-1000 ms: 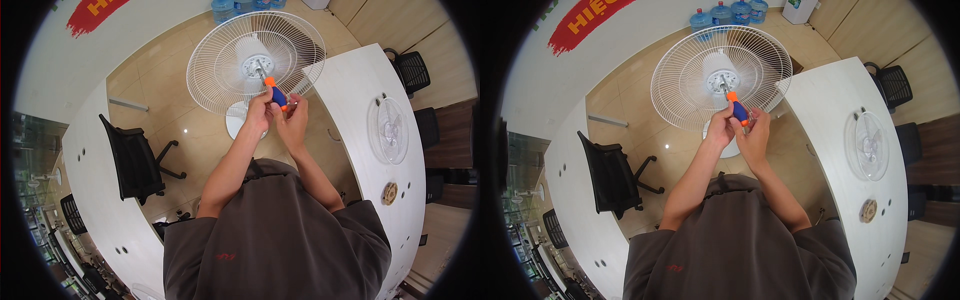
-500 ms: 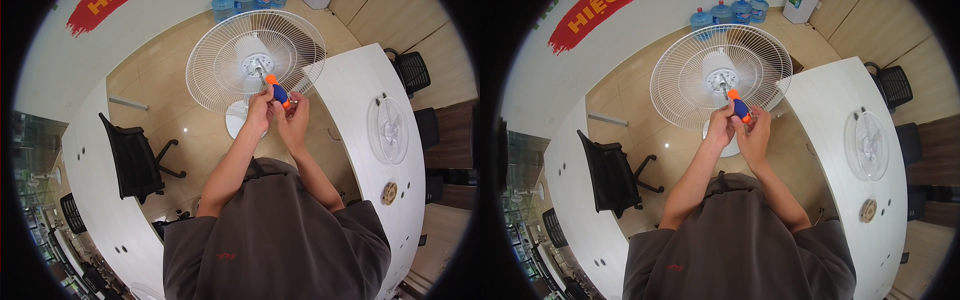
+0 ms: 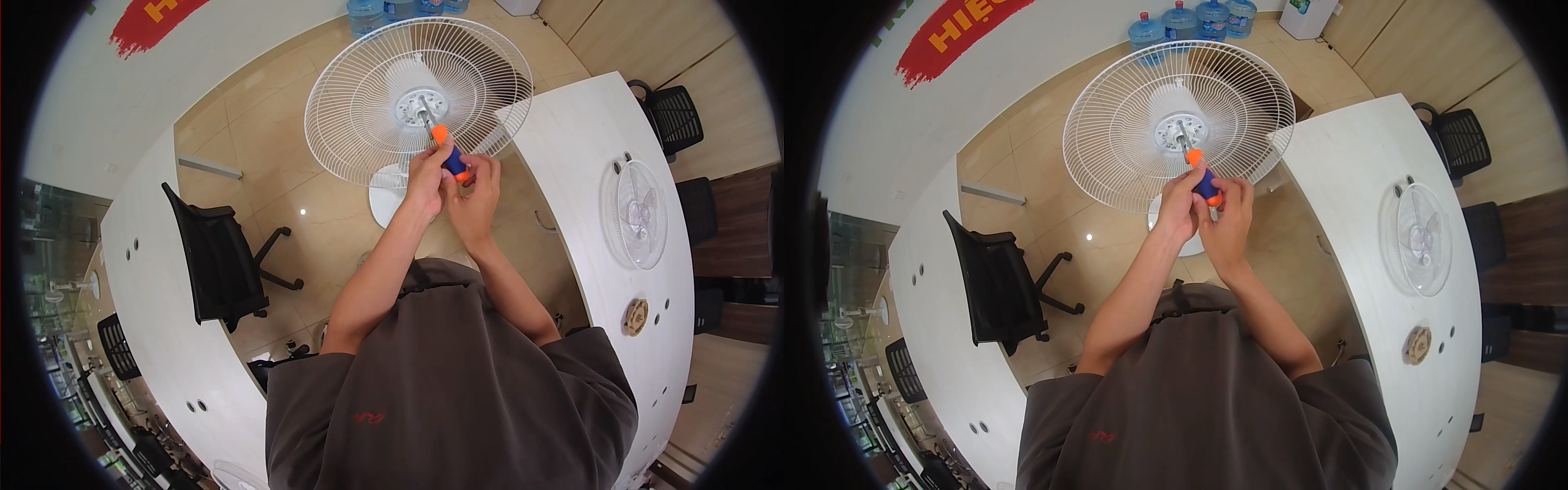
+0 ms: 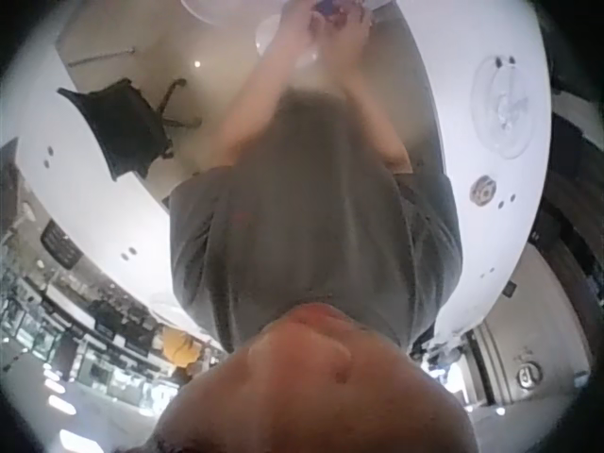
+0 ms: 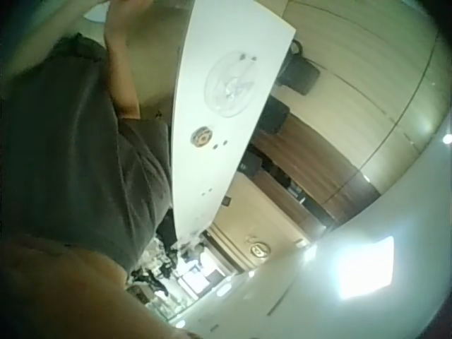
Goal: Use a screwdriver to remove screws and take apart the housing of a white electric standing fan.
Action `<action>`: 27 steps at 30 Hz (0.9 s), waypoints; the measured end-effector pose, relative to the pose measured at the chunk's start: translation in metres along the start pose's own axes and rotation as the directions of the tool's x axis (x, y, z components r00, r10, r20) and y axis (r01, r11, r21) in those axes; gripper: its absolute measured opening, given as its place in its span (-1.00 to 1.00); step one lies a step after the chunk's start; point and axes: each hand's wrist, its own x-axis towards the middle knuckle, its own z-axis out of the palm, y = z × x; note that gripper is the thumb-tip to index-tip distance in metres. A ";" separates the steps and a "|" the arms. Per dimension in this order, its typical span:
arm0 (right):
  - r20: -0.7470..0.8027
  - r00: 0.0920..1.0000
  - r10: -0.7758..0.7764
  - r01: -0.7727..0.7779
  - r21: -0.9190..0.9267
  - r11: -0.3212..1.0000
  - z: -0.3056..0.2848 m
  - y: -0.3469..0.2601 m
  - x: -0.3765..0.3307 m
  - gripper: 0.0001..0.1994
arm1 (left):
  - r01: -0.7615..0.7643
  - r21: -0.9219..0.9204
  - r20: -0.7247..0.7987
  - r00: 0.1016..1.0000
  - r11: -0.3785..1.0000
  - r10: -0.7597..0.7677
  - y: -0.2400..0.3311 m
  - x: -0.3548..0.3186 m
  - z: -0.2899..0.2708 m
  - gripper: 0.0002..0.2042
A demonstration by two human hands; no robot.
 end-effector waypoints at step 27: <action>0.056 0.998 0.015 -0.013 -0.033 0.999 -0.003 0.008 -0.002 -0.75 | 0.022 -0.021 -0.010 1.000 1.000 -0.022 -0.004 0.003 -0.004 -0.73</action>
